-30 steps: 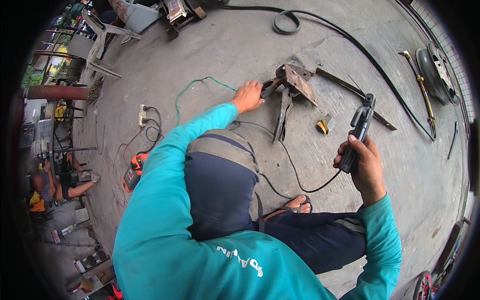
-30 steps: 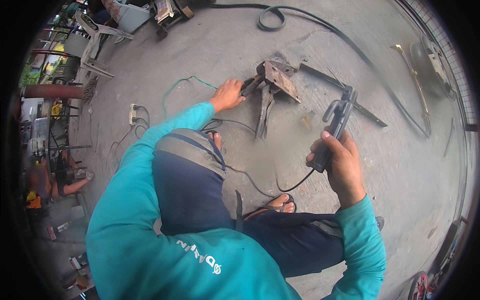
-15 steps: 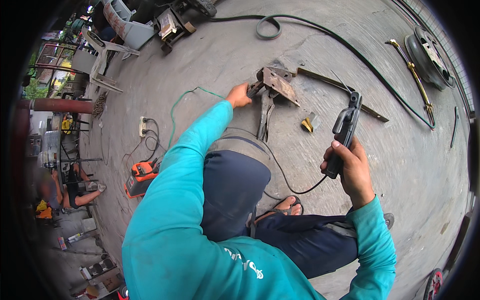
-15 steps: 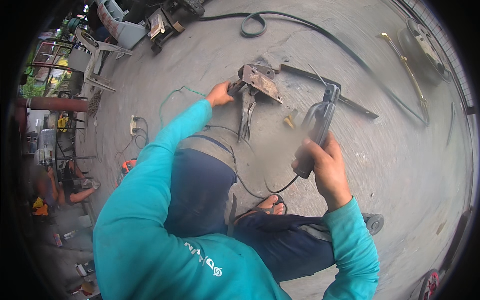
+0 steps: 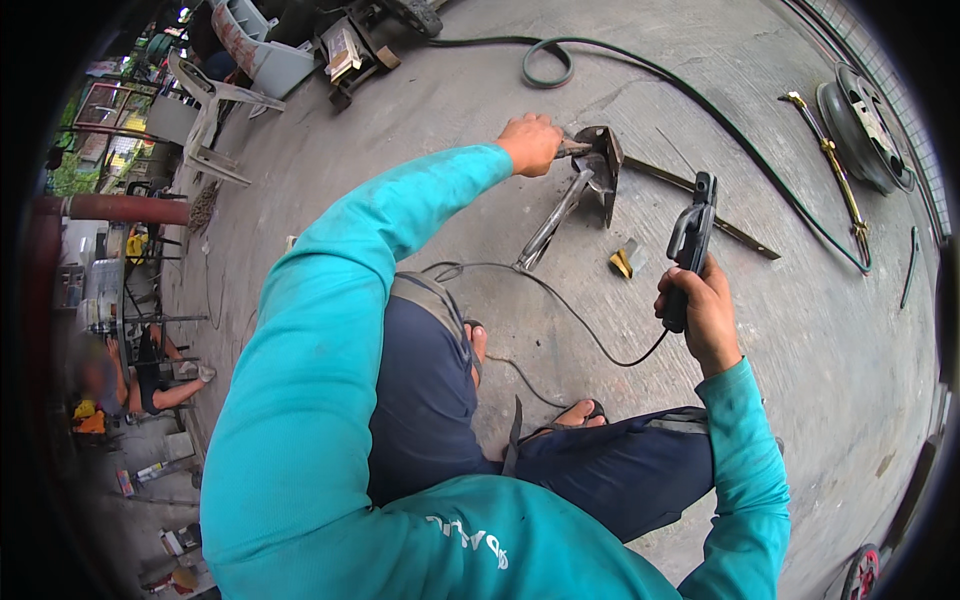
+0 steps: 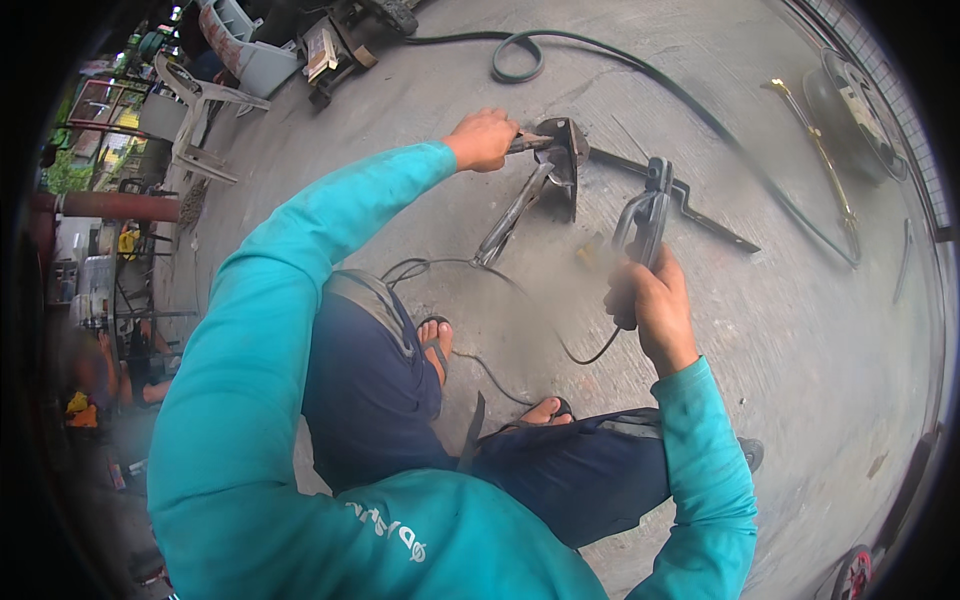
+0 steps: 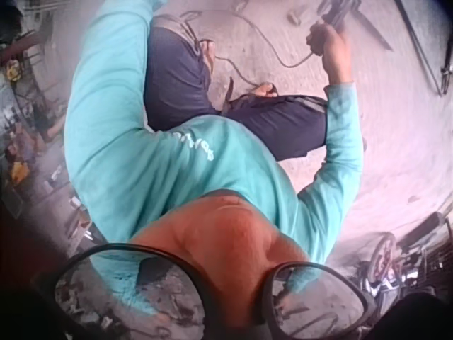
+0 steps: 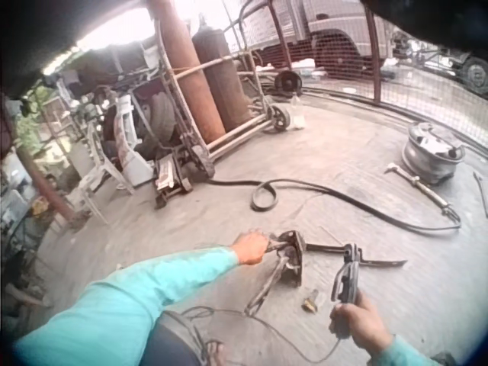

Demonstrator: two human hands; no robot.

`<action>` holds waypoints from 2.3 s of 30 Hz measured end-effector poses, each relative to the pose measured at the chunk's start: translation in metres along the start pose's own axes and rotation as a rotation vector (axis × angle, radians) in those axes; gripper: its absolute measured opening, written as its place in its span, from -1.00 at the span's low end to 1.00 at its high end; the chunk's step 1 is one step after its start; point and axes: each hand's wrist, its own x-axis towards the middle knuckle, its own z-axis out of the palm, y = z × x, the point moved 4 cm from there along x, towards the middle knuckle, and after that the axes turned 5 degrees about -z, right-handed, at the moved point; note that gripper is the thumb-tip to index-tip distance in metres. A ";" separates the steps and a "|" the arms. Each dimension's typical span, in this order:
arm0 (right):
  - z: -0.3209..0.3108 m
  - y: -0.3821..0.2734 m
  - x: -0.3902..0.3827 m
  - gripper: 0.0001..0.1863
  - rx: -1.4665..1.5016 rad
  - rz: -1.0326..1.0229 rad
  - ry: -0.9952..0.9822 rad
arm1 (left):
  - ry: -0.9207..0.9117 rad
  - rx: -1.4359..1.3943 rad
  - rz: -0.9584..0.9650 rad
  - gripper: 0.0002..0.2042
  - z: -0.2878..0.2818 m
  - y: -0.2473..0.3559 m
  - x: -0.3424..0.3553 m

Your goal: The person uses a welding torch to join a metal bracket to a curved metal piece on the floor. They position the parts, apply the weld with visible sparks, and then inspect the joint.

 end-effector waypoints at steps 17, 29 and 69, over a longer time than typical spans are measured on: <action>0.011 0.006 -0.006 -0.65 -0.308 0.042 0.315 | -0.042 -0.065 0.147 -0.74 -0.028 0.041 0.031; 0.135 0.060 0.052 -0.48 -0.327 -0.219 0.613 | 0.078 -0.132 0.204 -0.75 0.011 0.017 0.047; 0.139 0.077 0.035 -0.64 -0.372 -0.325 0.735 | -0.100 -0.430 0.230 -0.42 0.089 -0.044 0.073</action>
